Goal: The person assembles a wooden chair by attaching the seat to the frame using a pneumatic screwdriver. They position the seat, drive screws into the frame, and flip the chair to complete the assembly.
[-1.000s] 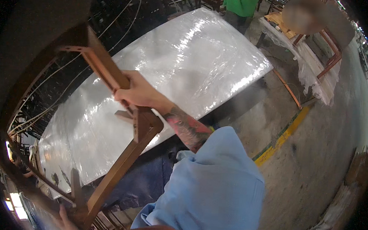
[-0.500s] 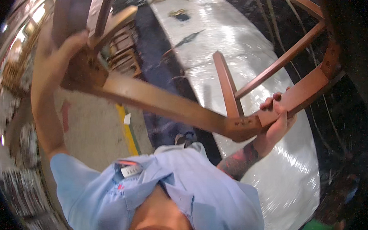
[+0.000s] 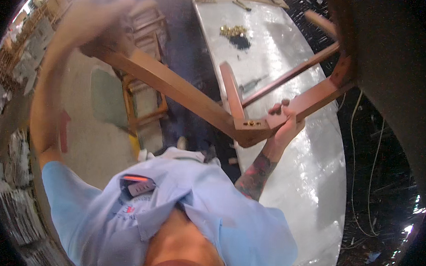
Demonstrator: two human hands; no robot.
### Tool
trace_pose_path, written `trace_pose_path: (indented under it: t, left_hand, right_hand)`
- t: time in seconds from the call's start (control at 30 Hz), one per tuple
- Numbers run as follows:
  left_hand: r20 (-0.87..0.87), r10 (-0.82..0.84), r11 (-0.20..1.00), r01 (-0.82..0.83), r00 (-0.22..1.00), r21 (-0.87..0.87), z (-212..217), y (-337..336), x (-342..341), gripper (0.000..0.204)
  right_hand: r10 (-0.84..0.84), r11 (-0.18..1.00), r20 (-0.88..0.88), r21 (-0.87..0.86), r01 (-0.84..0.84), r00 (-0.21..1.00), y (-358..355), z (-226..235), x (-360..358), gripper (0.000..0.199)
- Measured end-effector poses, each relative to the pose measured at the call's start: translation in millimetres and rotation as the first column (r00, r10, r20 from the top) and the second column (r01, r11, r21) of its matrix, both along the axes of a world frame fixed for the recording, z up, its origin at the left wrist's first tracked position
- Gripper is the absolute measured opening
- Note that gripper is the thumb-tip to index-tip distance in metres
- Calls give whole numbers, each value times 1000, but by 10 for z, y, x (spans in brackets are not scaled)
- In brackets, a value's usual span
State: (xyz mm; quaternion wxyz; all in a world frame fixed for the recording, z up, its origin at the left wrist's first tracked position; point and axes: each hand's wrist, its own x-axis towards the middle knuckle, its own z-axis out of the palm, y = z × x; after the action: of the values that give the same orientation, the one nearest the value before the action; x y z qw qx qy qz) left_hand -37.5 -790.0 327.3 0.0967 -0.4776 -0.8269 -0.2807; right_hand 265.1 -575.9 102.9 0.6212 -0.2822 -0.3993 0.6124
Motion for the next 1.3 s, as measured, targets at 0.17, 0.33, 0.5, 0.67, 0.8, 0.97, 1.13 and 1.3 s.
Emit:
trace_pose_path:
  t: [0.17, 0.33, 0.5, 0.67, 0.8, 0.97, 1.13, 1.3]
  left_hand:
    - [148, -308, 946, 318, 940, -53, -317, 1506, -1482, 39]
    - [262, -245, 889, 324, 933, -324, -777, 3271, -2365, 45]
    - [238, -505, 785, 556, 830, -274, -1305, 5302, -3427, 57]
    - [329, -493, 729, 589, 805, -349, -2363, 6817, -4295, 46]
    - [577, -466, 556, 729, 671, -399, -2307, 7302, -4561, 42]
    - [893, -326, 710, 704, 311, 14, -2547, 7319, -4665, 42]
    - [887, -370, 670, 740, 277, 49, -4959, 7913, -5386, 35]
    - [534, -844, 52, 985, -44, 163, -6117, 7720, -4588, 35]
  right_hand:
    - [-104, 986, 110, -123, 117, 989, 600, -253, -738, 31]
    - [-181, 955, 281, -179, 237, 942, 1444, -361, -1423, 24]
    - [-150, 912, 380, -303, 276, 913, 2504, -279, -2003, 19]
    - [-138, 857, 372, -419, 299, 918, 3583, -469, -2486, 18]
    - [-134, 796, 465, -476, 375, 875, 3737, -229, -3017, 26]
    - [-127, 667, 613, -529, 525, 780, 3565, -155, -3185, 36]
    - [-242, 619, 640, -476, 624, 729, 3656, -1, -3406, 40]
    - [-35, 588, 756, -514, 625, 654, 3593, 30, -3238, 42]
